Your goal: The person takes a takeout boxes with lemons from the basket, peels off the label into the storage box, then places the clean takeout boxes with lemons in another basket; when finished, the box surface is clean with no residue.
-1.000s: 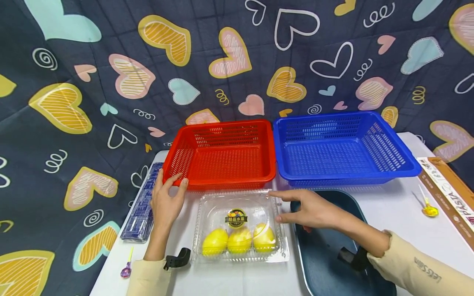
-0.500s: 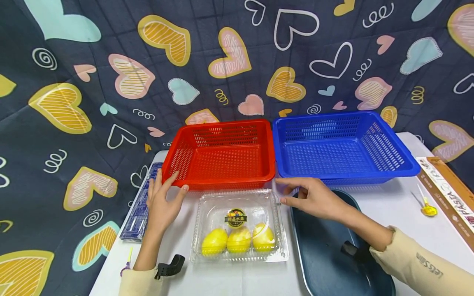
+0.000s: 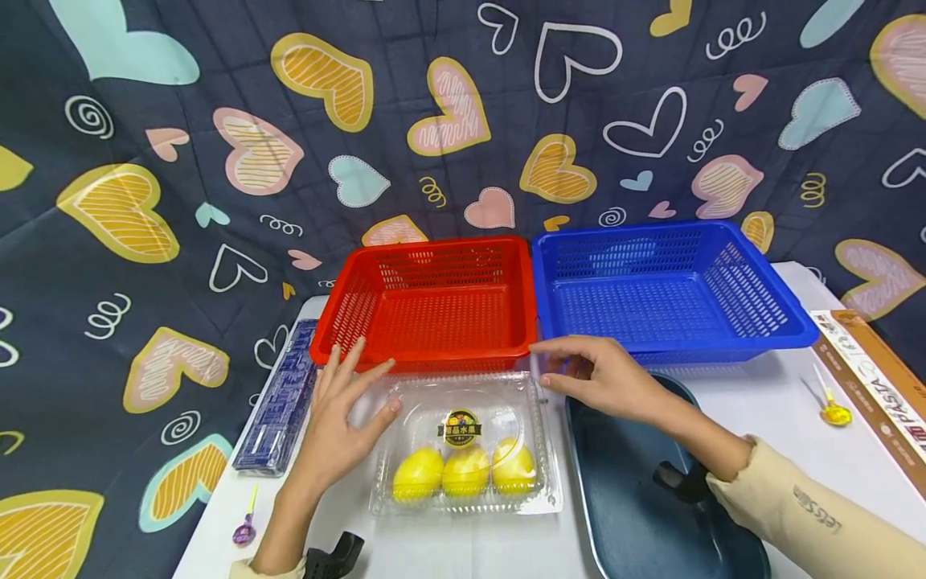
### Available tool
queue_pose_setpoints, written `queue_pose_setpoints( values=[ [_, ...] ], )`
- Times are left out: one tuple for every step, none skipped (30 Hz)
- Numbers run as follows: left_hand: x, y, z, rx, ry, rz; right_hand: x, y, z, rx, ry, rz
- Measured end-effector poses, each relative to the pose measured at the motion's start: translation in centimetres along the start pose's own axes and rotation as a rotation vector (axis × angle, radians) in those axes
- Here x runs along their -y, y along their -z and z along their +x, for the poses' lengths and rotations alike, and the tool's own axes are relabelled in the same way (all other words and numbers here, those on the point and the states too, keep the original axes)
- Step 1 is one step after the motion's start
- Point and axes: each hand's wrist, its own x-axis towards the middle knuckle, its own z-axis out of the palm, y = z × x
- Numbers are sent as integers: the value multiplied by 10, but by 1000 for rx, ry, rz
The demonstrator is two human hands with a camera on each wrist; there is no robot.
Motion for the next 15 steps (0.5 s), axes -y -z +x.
queue_pose_setpoints(
  values=[
    [-2, -1, -2, 21, -6, -3, 1, -1, 1, 2, 8, -6],
    [-4, -1, -4, 46, -10, -9, 1, -3, 2, 5, 12, -10],
    [-5, -2, -5, 71, -18, -11, 2, -4, 3, 8, 17, -12],
    [-7, -3, -7, 99, -29, -15, 3, -5, 5, 13, 24, -12],
    [-8, -4, -8, 125, -43, -19, 4, -7, 6, 19, 33, -13],
    [-9, -4, -9, 150, -59, -23, 4, -8, 7, 24, 44, -10],
    [-10, -5, -10, 174, -73, -25, 5, -10, 9, 29, 56, -8],
    [-11, -6, -11, 198, -87, -30, 6, -11, 10, 34, 69, -4],
    [-11, -7, -12, 217, -104, -33, 6, -13, 12, 38, 83, -3],
    [-12, -8, -12, 235, -118, -36, 7, -14, 14, 42, 94, -3],
    [-12, -9, -13, 253, -129, -36, 7, -16, 15, 46, 103, 0],
    [-12, -9, -13, 267, -136, -35, 8, -18, 17, 48, 111, -2],
    [-12, -10, -14, 281, -138, -36, 9, -19, 18, 53, 113, -4],
    [-12, -11, -14, 291, -141, -39, 10, -21, 20, 57, 115, -4],
    [-12, -11, -14, 298, -143, -39, 11, -22, 22, 64, 115, -4]
  ],
)
